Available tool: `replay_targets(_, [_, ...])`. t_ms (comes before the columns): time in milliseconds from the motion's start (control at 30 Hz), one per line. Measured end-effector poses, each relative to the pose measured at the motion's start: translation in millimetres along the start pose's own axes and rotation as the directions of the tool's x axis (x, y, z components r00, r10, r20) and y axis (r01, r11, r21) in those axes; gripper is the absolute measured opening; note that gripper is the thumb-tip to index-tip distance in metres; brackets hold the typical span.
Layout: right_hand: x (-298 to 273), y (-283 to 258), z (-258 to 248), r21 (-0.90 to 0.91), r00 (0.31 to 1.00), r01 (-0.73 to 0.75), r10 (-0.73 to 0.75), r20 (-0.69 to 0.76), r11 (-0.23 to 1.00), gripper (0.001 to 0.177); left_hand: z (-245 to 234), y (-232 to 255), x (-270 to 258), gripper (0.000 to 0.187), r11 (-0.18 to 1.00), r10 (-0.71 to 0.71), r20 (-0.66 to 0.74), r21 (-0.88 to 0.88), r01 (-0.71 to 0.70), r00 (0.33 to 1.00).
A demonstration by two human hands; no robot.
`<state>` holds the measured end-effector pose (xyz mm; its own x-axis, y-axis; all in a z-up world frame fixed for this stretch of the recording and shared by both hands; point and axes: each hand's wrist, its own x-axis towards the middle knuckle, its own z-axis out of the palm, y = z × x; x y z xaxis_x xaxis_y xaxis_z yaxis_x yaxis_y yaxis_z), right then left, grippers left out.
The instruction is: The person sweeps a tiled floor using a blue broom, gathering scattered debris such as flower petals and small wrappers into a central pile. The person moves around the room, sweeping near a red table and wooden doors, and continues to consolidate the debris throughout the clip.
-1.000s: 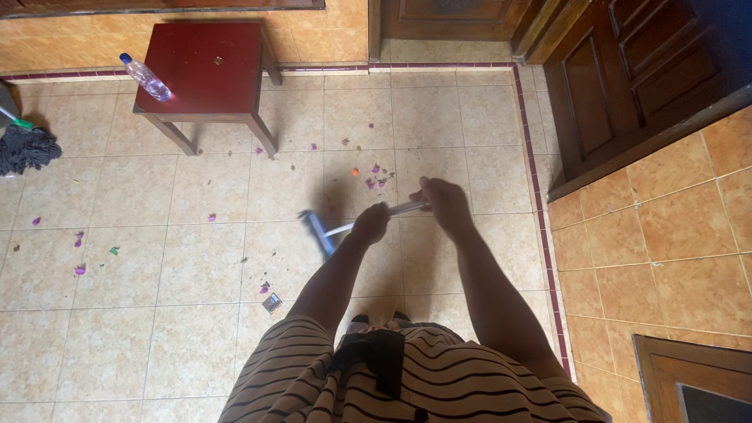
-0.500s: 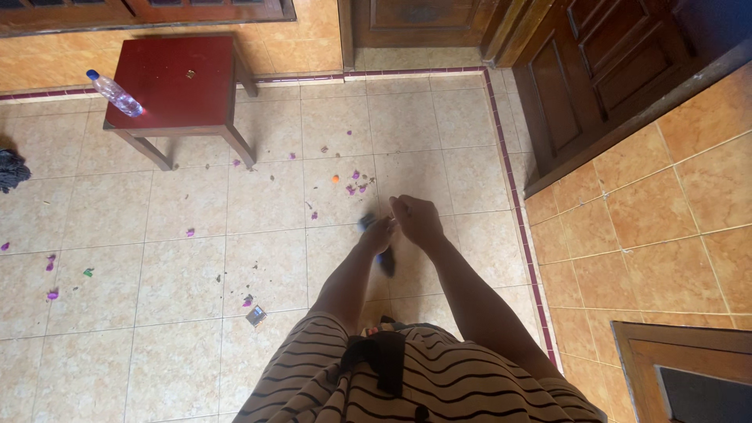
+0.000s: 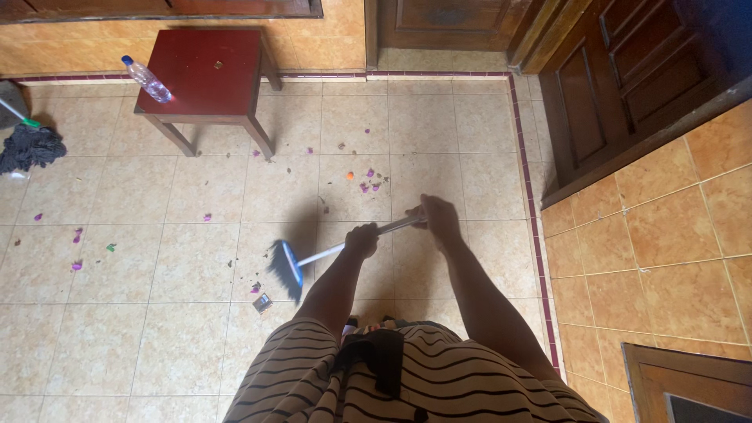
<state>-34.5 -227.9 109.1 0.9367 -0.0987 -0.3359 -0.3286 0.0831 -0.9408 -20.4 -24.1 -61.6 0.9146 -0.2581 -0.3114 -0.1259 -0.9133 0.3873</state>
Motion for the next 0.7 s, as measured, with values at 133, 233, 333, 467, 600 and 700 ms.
replay_targets(133, [-25, -59, -5, -0.118, 0.981, 0.191, -0.194, -0.021, 0.975, 0.032, -27, 37, 19, 0.022, 0.991, 0.11, -0.094, -0.062, -0.116, 0.99])
replay_targets(233, [-51, -89, -3, -0.365, 0.917, 0.369, -0.399, -0.008, 0.855, 0.032, -31, 66, 34, 0.023, 0.965, 0.173, -0.13, -0.176, -0.195, 0.976])
replay_targets(333, [-67, -95, 6, -0.559, 0.823, 0.503, -0.563, 0.077, 0.659, 0.028, -16, 80, 52, 0.03, 0.897, 0.26, -0.257, -0.291, -0.331, 0.931])
replay_targets(467, [-63, -68, 13, -0.689, 0.824, 0.458, -0.559, 0.092, 0.562, 0.027, 7, 92, 57, 0.031, 0.829, 0.21, -0.189, -0.486, -0.278, 0.959])
replay_targets(600, [-37, -21, -4, -0.681, 0.881, 0.381, -0.469, 0.062, 0.626, 0.037, 23, 75, 39, 0.027, 0.895, 0.151, -0.062, -0.414, -0.163, 0.987])
replay_targets(700, [-15, 10, -12, -0.496, 0.928, 0.345, -0.37, 0.05, 0.797, 0.036, 24, 53, 25, 0.026, 0.959, 0.229, -0.081, -0.155, -0.239, 0.97])
